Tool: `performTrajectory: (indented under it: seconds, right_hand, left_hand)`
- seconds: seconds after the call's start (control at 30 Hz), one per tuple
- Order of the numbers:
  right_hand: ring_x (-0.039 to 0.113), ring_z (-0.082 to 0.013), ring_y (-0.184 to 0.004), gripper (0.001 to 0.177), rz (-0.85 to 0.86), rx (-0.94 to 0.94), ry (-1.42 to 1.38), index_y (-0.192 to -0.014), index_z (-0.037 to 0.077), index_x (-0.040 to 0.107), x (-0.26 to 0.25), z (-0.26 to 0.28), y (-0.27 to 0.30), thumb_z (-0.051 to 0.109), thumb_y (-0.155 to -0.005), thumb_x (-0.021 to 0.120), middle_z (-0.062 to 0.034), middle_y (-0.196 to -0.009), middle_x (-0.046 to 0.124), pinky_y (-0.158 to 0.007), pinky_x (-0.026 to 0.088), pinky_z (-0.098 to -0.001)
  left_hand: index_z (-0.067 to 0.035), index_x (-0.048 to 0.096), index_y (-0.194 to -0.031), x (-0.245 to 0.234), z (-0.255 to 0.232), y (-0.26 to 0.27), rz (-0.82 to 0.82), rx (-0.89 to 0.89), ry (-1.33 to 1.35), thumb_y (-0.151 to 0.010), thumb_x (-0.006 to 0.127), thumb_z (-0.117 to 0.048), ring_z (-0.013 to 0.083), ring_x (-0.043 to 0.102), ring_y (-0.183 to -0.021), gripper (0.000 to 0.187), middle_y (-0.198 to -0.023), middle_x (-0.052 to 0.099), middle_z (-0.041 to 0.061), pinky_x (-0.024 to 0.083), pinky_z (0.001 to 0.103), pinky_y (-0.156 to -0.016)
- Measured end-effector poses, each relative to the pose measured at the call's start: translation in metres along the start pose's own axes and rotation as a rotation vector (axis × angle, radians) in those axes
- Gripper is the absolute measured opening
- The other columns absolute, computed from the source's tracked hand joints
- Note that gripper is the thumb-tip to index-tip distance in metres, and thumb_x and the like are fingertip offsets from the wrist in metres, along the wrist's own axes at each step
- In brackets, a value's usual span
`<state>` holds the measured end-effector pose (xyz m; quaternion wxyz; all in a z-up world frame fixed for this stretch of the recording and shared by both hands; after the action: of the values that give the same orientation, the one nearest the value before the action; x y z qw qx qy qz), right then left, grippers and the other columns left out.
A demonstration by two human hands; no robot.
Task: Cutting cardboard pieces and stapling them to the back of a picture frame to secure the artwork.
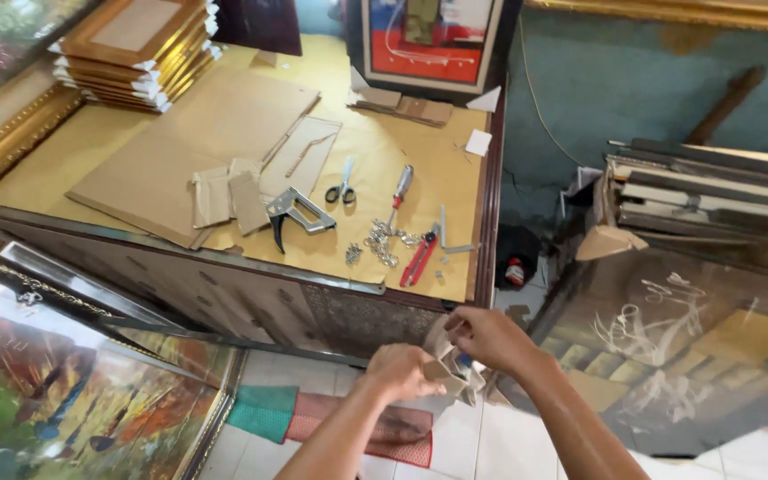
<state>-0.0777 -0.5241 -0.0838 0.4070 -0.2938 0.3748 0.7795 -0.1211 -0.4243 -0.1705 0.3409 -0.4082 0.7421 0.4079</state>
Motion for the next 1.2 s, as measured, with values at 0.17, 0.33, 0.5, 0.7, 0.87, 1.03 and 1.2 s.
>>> performTrajectory:
  seconds: [0.17, 0.33, 0.5, 0.7, 0.87, 1.03, 1.2]
  right_hand:
    - [0.063, -0.0293, -0.087, 0.027, -0.22, -0.129, -0.053, -0.096, 0.02, 0.065, -0.043, 0.082, -0.067, 0.034, -0.074, 0.059, -0.0082, -0.087, 0.068, -0.076, 0.049, -0.0395]
    - [0.063, -0.0249, -0.088, 0.03, -0.21, -0.243, 0.073, -0.101, 0.017, 0.062, -0.013, 0.134, -0.161, 0.03, -0.074, 0.057, -0.0041, -0.091, 0.067, -0.075, 0.05, -0.0366]
    - [0.056, -0.0317, -0.101, 0.048, -0.121, -0.23, 0.186, -0.112, 0.008, 0.054, 0.026, 0.203, -0.219, 0.044, -0.081, 0.049, -0.0142, -0.105, 0.06, -0.08, 0.048, -0.0442]
    - [0.044, -0.0295, -0.108, 0.091, -0.056, -0.036, 0.599, -0.124, 0.0, 0.04, 0.057, 0.236, -0.239, 0.07, -0.067, 0.051, -0.0154, -0.116, 0.046, -0.08, 0.044, -0.0433]
    - [0.043, -0.0311, -0.109, 0.072, -0.076, 0.04, 0.219, -0.114, -0.001, 0.044, 0.036, 0.212, -0.234, 0.055, -0.07, 0.053, -0.0166, -0.11, 0.045, -0.083, 0.042, -0.0464]
    - [0.05, -0.0166, -0.071, 0.044, 0.03, 0.202, -0.331, -0.092, 0.01, 0.049, -0.032, 0.181, -0.174, 0.048, -0.068, 0.048, -0.0062, -0.083, 0.056, -0.058, 0.035, -0.031]
    - [0.046, -0.0268, -0.109, 0.065, -0.115, -0.037, -0.894, -0.122, -0.001, 0.047, -0.072, 0.087, -0.088, 0.034, -0.068, 0.058, -0.0162, -0.118, 0.051, -0.099, 0.031, -0.0391]
  left_hand:
    - [-0.025, 0.066, -0.086, -0.023, -0.002, -0.004, -0.03, 0.009, -0.026, -0.069, 0.06, -0.052, 0.0219, 0.063, -0.084, 0.033, -0.081, 0.066, 0.001, 0.049, 0.032, -0.069]
    - [-0.024, 0.065, -0.087, -0.028, -0.003, -0.016, 0.008, 0.022, 0.052, -0.07, 0.055, -0.052, 0.0241, 0.062, -0.089, 0.035, -0.082, 0.066, 0.004, 0.049, 0.036, -0.07]
    - [-0.02, 0.059, -0.11, -0.037, 0.015, -0.033, 0.254, -0.059, -0.064, -0.076, 0.043, -0.053, 0.03, 0.056, -0.103, 0.05, -0.107, 0.062, 0.008, 0.05, 0.048, -0.072]
    - [-0.018, 0.059, -0.11, -0.048, 0.048, -0.046, 0.201, -0.033, -0.023, -0.075, 0.043, -0.054, 0.0315, 0.055, -0.101, 0.053, -0.107, 0.061, 0.009, 0.047, 0.046, -0.074]
    - [-0.016, 0.059, -0.11, -0.036, 0.038, -0.044, 0.187, 0.021, 0.007, -0.075, 0.043, -0.054, 0.0326, 0.055, -0.1, 0.054, -0.107, 0.06, 0.01, 0.046, 0.044, -0.076]
    - [-0.014, 0.059, -0.11, -0.04, -0.005, -0.033, 0.183, 0.088, 0.043, -0.075, 0.044, -0.055, 0.0337, 0.054, -0.099, 0.056, -0.107, 0.059, 0.01, 0.044, 0.042, -0.078]
    - [-0.034, 0.063, -0.101, -0.022, 0.008, -0.018, 0.158, -0.014, 0.009, -0.072, 0.052, -0.053, 0.0244, 0.061, -0.093, 0.037, -0.092, 0.066, 0.002, 0.05, 0.036, -0.077]
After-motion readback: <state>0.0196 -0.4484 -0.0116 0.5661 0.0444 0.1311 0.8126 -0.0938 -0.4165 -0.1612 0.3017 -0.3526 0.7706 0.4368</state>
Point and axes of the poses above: each hand's wrist, its own y-axis away from the middle knuckle, its own x-axis out of the palm, z = x × y, the point moved 8 cm from there along -y, towards the middle knuckle
